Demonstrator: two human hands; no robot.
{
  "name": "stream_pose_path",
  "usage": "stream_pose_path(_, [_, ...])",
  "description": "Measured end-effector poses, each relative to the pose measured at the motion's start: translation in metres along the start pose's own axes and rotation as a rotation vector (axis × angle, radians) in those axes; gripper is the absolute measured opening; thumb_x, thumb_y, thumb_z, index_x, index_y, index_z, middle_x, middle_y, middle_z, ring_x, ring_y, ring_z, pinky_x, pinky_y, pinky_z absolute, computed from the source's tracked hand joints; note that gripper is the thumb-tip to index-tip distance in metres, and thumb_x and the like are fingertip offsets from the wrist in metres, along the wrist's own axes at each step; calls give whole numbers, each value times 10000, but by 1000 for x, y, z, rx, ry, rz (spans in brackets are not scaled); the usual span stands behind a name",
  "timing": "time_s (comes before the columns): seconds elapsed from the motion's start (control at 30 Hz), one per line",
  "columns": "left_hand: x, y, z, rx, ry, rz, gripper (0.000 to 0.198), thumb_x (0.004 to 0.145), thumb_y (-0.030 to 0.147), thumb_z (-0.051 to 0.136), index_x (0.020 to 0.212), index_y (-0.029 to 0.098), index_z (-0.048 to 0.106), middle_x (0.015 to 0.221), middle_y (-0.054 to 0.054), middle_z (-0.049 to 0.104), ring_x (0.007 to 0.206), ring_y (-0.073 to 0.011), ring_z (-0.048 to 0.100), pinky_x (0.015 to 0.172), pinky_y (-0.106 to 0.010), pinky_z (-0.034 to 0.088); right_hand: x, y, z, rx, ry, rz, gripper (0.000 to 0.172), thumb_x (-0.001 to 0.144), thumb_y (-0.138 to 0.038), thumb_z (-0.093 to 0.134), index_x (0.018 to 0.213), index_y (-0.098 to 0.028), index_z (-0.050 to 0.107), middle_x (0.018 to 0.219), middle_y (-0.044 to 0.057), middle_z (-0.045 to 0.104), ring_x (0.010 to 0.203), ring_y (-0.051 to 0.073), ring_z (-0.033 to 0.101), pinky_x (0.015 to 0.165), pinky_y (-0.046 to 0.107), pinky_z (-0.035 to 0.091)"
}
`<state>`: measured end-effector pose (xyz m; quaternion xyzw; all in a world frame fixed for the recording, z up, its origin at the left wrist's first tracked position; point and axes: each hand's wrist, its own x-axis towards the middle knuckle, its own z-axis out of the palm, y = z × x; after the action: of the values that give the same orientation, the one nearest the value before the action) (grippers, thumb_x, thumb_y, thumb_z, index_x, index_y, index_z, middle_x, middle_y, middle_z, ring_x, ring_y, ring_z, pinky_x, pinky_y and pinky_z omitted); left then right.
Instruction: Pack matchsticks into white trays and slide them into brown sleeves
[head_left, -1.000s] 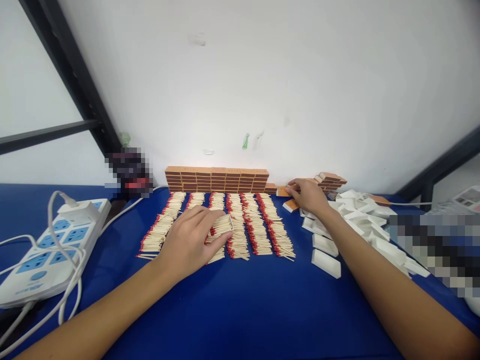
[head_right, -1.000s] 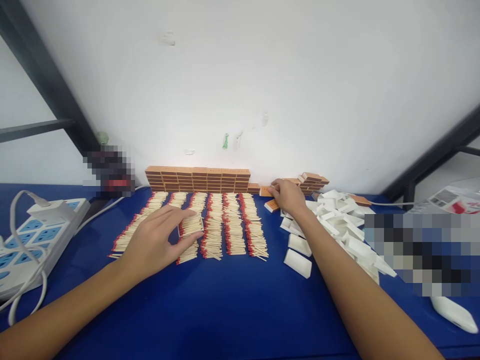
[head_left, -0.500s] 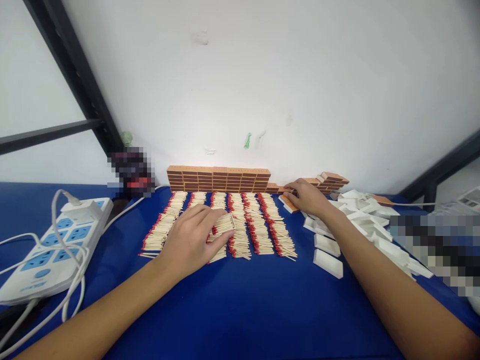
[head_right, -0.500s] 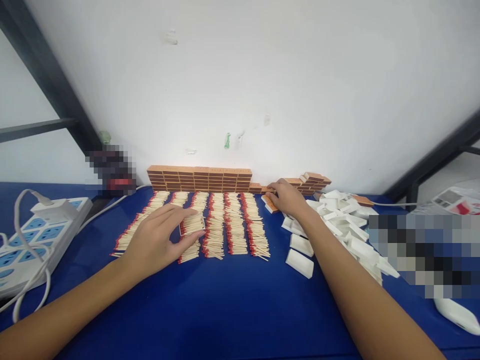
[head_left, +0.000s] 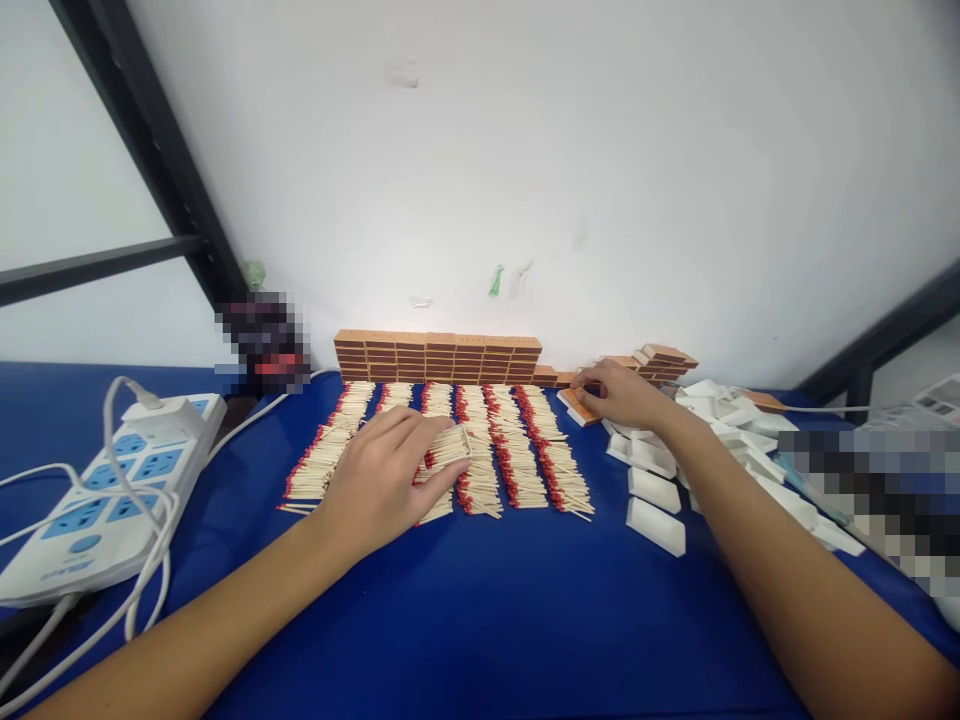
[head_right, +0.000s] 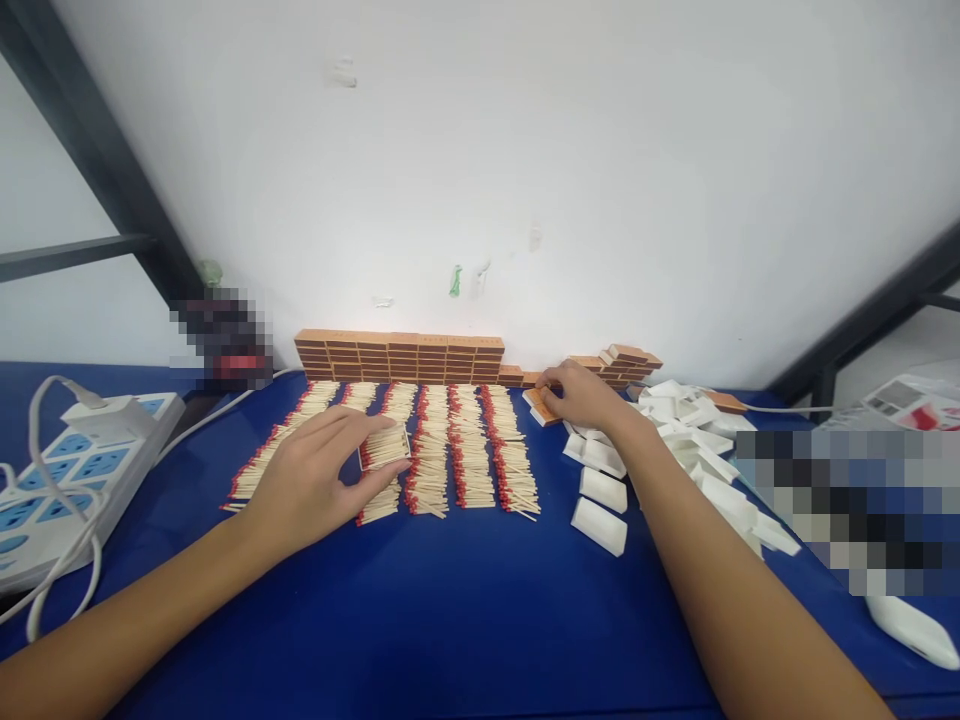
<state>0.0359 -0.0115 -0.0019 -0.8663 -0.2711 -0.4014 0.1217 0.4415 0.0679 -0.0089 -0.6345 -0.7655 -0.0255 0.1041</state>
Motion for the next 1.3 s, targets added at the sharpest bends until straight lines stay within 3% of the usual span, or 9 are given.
stream_pose_path(0.17, [1,-1,0,1,8,6,284,966,351,736,1154,157,647,957,-91,767,910,-265,717,821,-415,595,-2,-8,-2,-32,-19,58,387,956,-554,557,964,-197,705,992,109,773,862,259,695,698,322,455])
stream_pose_path(0.3, [1,-1,0,2,9,11,290,964,350,736,1163,159,647,968,-96,770,917,-270,723,824,-417,595,-3,-19,-1,-82,-29,180,439,920,-630,576,945,-207,689,975,117,778,856,289,705,642,334,422])
stream_pose_path(0.47, [0,-1,0,3,6,3,278,969,351,731,1162,170,646,956,-86,770,903,-261,721,822,-412,595,-4,-26,-3,-111,0,267,446,931,-592,598,1124,-199,686,1021,124,782,917,311,715,684,350,452])
stream_pose_path(0.67, [1,-2,0,-3,12,6,294,971,361,730,1172,163,647,959,-87,768,911,-260,715,821,-410,596,2,-32,5,-279,309,258,461,1006,-568,537,1148,-144,648,1069,211,733,1032,356,650,804,406,483])
stream_pose_path(0.9, [0,-2,1,-3,-5,3,289,967,357,732,1165,165,644,966,-95,765,927,-266,715,834,-415,595,7,-17,16,-261,214,71,295,1012,-441,573,1062,-192,722,1150,179,700,1121,349,575,906,442,488])
stream_pose_path(1.07, [0,-2,0,-4,-13,3,290,968,360,731,1161,161,645,959,-96,760,917,-264,710,827,-413,593,9,-9,17,-242,182,69,212,961,-235,603,1123,-188,732,1112,154,717,1105,335,588,913,431,481])
stream_pose_path(1.3, [1,-1,1,7,-6,8,301,964,354,738,1162,146,646,965,-100,758,922,-265,707,831,-414,592,11,-16,21,-254,244,120,256,1010,-349,567,1104,-172,727,1120,182,692,1089,343,593,915,438,466])
